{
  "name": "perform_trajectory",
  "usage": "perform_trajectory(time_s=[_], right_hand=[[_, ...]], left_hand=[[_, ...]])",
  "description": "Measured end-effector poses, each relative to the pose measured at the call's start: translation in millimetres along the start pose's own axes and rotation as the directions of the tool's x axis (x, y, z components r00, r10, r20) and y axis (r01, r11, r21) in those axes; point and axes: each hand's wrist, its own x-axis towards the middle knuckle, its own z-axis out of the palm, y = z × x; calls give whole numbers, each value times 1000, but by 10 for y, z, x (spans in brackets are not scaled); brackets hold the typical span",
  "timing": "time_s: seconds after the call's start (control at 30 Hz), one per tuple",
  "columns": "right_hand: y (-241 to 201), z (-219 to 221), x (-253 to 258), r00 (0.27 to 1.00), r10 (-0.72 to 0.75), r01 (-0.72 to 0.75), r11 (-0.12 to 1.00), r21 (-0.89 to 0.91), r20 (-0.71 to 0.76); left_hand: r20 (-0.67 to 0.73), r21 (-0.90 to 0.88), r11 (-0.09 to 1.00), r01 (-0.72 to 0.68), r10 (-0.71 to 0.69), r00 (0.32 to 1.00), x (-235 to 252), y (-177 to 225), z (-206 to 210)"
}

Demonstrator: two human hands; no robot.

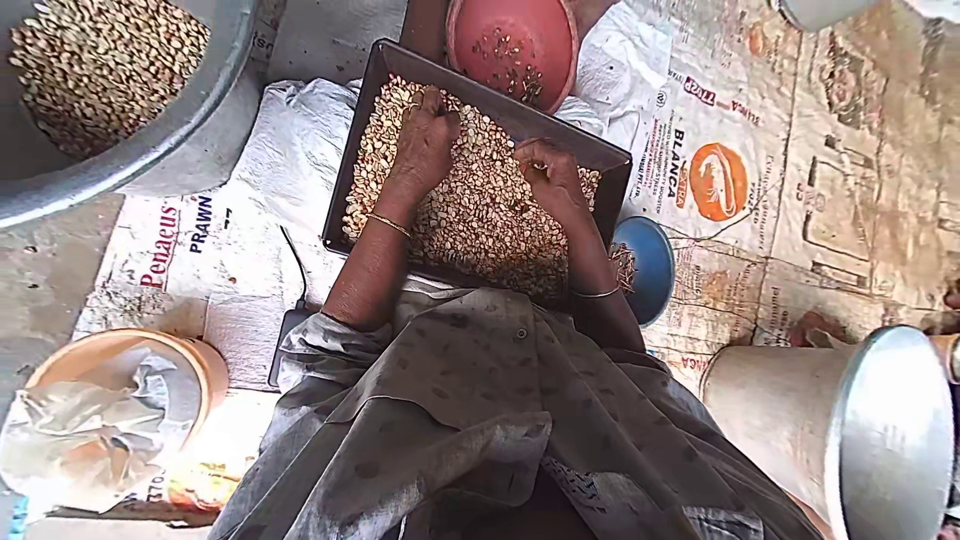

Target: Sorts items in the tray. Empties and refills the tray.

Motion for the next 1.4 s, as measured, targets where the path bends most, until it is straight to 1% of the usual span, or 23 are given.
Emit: perform_trajectory(time_s=[0.07, 0.17, 0.23, 0.3, 0.37, 0.47, 0.57, 0.63, 0.7, 0.83, 0.97, 1.03, 1.07, 1.1, 1.13, 1.17, 1.2, 1.23, 1.27, 1.3, 1.33, 1.37, 1.4], right_hand=[[-62, 172, 95, 999, 2, -3, 1000, -16, -36], [-33, 390, 199, 1000, 14, -14, 985, -169, 0], [17, 504, 199, 1000, 19, -23, 974, -224, -19], [46, 555, 186, 997, 19, -33, 978, -206, -70], [45, 560, 181, 997, 54, -64, 980, -189, -61], [-11, 540, 200, 991, 131, -131, 963, -237, -14], [-52, 589, 187, 992, 120, -127, 953, -276, -44], [-36, 557, 162, 994, 92, -104, 969, -224, -62], [23, 485, 134, 994, 77, -86, 990, -114, -79], [194, 292, 55, 989, 130, -130, 992, 7, -76], [212, 119, -40, 994, 111, -110, 994, -26, 22], [134, 31, -40, 987, 120, -116, 992, -40, 112], [78, -24, -16, 984, 121, -119, 993, -22, 132], [41, -65, 13, 991, 108, -110, 993, 31, 84], [35, -88, 60, 996, 77, -70, 988, 138, -48], [32, -119, 138, 978, 82, -25, 959, 284, -190], [21, -164, 236, 946, 132, 12, 898, 439, -296], [4, -194, 327, 906, 209, 36, 829, 558, -369], [-7, -187, 386, 872, 277, 37, 786, 617, -404], [-19, -143, 403, 871, 283, 22, 795, 606, -402], [-50, -63, 378, 906, 209, 21, 845, 534, -367], [-92, 55, 312, 952, 78, 55, 908, 415, -296], [-139, 196, 213, 979, -75, 126, 954, 271, -189]], left_hand=[[-4, 2, 1000, 2, -2, 1000, 8, -5, 11], [-1, 12, 1000, -5, 5, 1000, 14, -5, 10], [7, 12, 1000, -2, 2, 1000, 15, 2, 0], [5, 10, 1000, -3, 3, 1000, 16, -5, 7], [-2, 9, 1000, -8, 8, 1000, 14, -23, 30], [7, 10, 1000, -10, 10, 1000, 20, -23, 36], [3, 15, 1000, -8, 8, 1000, 9, -36, 41], [-1, 7, 1000, -11, 11, 1000, 8, -27, 37], [-3, 3, 1000, -14, 14, 1000, 4, -28, 28], [2, 15, 1000, -18, 18, 1000, 9, -22, 27], [5, 12, 1000, -19, 19, 1000, 3, -20, 31], [6, 12, 1000, -19, 19, 1000, 4, -25, 32], [5, 15, 1000, -21, 21, 1000, 7, -21, 25], [7, 19, 1000, -22, 22, 1000, 7, -18, 24], [7, 20, 1000, -22, 22, 1000, 6, -17, 26], [3, 19, 1000, -24, 24, 1000, 7, -21, 31], [3, 13, 1000, -22, 22, 1000, 10, -24, 33], [2, 6, 1000, -21, 21, 1000, 6, -24, 35], [4, 1, 1000, -17, 17, 1000, -5, -19, 39], [4, -5, 1000, -15, 15, 1000, -7, -15, 37], [-2, -10, 1000, -17, 17, 1000, 2, -13, 31], [-17, -23, 999, -29, 28, 999, 8, -12, 31], [-34, -37, 998, -57, 55, 998, 2, -7, 35]])
